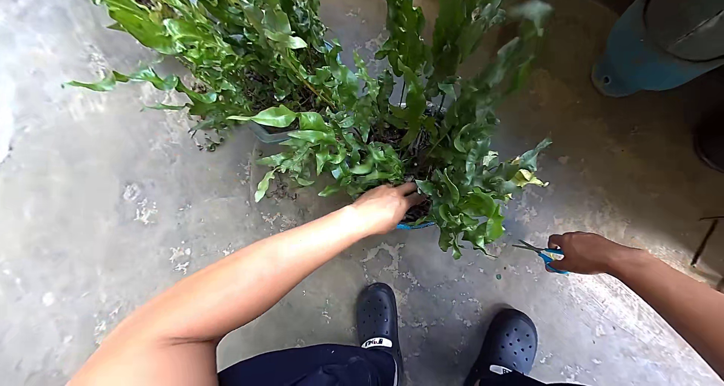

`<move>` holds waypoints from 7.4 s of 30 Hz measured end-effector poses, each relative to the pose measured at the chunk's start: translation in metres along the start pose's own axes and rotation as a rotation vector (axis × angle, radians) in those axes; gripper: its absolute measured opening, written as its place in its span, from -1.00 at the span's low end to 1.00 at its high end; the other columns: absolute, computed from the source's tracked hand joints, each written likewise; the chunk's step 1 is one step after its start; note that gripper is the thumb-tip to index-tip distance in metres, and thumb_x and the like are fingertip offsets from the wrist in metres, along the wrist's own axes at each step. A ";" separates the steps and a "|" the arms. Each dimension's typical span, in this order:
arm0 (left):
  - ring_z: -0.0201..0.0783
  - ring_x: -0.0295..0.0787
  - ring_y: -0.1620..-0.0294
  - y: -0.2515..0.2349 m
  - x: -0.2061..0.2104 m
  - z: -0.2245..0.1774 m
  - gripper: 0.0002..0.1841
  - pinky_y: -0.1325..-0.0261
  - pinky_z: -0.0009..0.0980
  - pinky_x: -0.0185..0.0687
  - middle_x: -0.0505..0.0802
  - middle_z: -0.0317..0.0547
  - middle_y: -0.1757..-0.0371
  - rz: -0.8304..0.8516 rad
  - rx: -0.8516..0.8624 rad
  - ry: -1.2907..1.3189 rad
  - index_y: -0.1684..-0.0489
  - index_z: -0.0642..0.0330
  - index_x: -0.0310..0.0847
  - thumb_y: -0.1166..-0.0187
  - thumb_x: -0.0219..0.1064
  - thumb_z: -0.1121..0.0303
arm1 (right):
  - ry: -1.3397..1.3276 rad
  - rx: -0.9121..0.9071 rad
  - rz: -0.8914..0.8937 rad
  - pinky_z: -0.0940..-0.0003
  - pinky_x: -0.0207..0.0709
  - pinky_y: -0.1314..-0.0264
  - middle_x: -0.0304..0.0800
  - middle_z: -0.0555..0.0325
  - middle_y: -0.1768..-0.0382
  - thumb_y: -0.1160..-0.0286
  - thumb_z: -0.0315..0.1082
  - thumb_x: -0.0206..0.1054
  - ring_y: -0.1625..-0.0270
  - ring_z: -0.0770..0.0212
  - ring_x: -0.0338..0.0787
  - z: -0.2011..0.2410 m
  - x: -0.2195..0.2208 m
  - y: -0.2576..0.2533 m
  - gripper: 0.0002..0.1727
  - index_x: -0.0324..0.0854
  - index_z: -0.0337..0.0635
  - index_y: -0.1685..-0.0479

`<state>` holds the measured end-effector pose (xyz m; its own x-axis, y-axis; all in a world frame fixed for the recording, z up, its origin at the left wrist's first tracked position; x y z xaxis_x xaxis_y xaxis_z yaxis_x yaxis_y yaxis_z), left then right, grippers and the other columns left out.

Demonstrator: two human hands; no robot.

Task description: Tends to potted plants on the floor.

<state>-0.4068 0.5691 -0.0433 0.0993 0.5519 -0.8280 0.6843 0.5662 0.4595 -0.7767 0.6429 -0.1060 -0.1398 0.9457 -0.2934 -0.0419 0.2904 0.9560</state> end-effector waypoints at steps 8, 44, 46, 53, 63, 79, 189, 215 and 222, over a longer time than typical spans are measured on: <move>0.11 0.89 0.11 0.026 -0.006 0.017 -0.89 0.00 0.06 0.80 0.87 0.14 0.18 -0.187 0.169 0.054 0.20 0.34 0.84 -0.51 0.37 0.60 | 0.006 -0.016 0.016 -0.35 0.46 -0.38 0.73 -0.40 -0.19 -0.62 0.08 0.38 -0.36 -0.36 0.70 0.005 0.000 -0.003 -0.36 0.56 -0.33 -0.39; -0.03 0.81 0.28 0.106 -0.052 0.063 -0.88 0.15 0.10 0.71 0.81 -0.08 0.41 0.054 -0.332 0.013 0.38 0.14 0.76 -0.54 0.50 0.36 | 0.007 -0.044 -0.058 -0.30 0.49 -0.33 0.77 -0.33 -0.09 -0.60 0.02 0.43 -0.27 -0.31 0.73 0.014 -0.030 -0.021 -0.43 0.60 -0.32 -0.29; -0.01 0.82 0.23 0.131 -0.046 0.079 -0.90 0.10 0.11 0.68 0.84 -0.05 0.36 0.102 -0.419 0.104 0.35 0.13 0.80 -0.32 0.61 0.41 | -0.001 -0.053 -0.083 -0.31 0.49 -0.31 0.78 -0.33 -0.07 -0.58 0.02 0.45 -0.25 -0.30 0.74 0.015 -0.033 -0.023 -0.44 0.62 -0.32 -0.27; 0.25 0.81 -0.12 0.153 0.022 0.146 -0.86 -0.05 0.34 0.66 0.87 0.16 0.06 0.708 -0.820 -0.205 0.27 0.12 0.84 -0.59 0.41 0.28 | -0.012 -0.053 -0.075 -0.30 0.49 -0.32 0.78 -0.31 -0.07 -0.58 0.03 0.44 -0.25 -0.30 0.74 0.004 -0.022 -0.015 -0.43 0.62 -0.31 -0.27; 0.09 0.87 0.01 0.108 0.030 0.090 -0.63 -0.20 0.24 0.65 0.92 0.06 0.15 0.258 -0.425 0.209 -0.03 0.10 0.85 -0.58 0.47 -0.01 | -0.010 0.011 -0.032 -0.33 0.46 -0.38 0.76 -0.35 -0.17 -0.61 0.05 0.41 -0.35 -0.32 0.71 -0.010 -0.009 -0.006 -0.41 0.61 -0.32 -0.30; 0.26 0.72 -0.38 -0.013 0.006 -0.001 -0.61 -0.38 0.29 0.55 0.81 0.30 -0.23 -0.022 -0.233 0.102 -0.24 0.30 0.71 -0.78 0.17 0.17 | -0.007 -0.037 -0.045 -0.34 0.47 -0.36 0.76 -0.36 -0.16 -0.60 0.06 0.42 -0.34 -0.34 0.71 0.011 -0.010 0.001 -0.38 0.59 -0.32 -0.35; 0.07 0.86 0.05 0.095 -0.042 0.022 -0.74 -0.12 0.31 0.65 0.93 -0.05 0.17 0.542 -0.299 0.005 -0.08 -0.10 0.89 -0.54 0.51 0.09 | -0.051 0.018 -0.026 -0.47 0.45 -0.36 0.70 -0.48 -0.23 -0.58 0.03 0.43 -0.37 -0.44 0.67 -0.016 -0.007 -0.008 -0.36 0.60 -0.45 -0.29; 0.24 0.75 -0.30 0.020 -0.003 -0.032 -0.62 -0.29 0.26 0.59 0.87 0.15 -0.12 0.866 -0.184 -0.124 -0.24 0.03 0.78 -0.72 0.28 0.01 | -0.043 -0.016 0.026 -0.26 0.59 -0.12 0.81 -0.29 0.03 -0.65 -0.41 0.26 -0.02 -0.22 0.81 -0.023 -0.043 -0.020 -0.76 0.74 -0.44 -0.02; 0.27 0.77 -0.27 0.021 0.002 -0.027 -0.64 -0.23 0.29 0.62 0.88 0.17 -0.11 0.838 -0.148 -0.080 -0.23 0.02 0.79 -0.73 0.26 0.03 | -0.420 0.141 -0.992 -0.37 0.53 -0.44 0.55 -0.41 -0.45 -0.61 -0.29 0.37 -0.46 -0.40 0.62 -0.131 -0.164 0.041 -0.49 0.56 -0.26 -0.52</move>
<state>-0.4110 0.5987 -0.0266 0.5854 0.7822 -0.2132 0.2607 0.0674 0.9631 -0.8847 0.4805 -0.0183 0.2445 0.2472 -0.9376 0.1684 0.9414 0.2921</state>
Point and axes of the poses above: each hand's wrist, its own y-axis away from the middle knuckle, its own x-axis out of the palm, z = x × y, the point moved 4 cm from there along -y, towards the middle knuckle
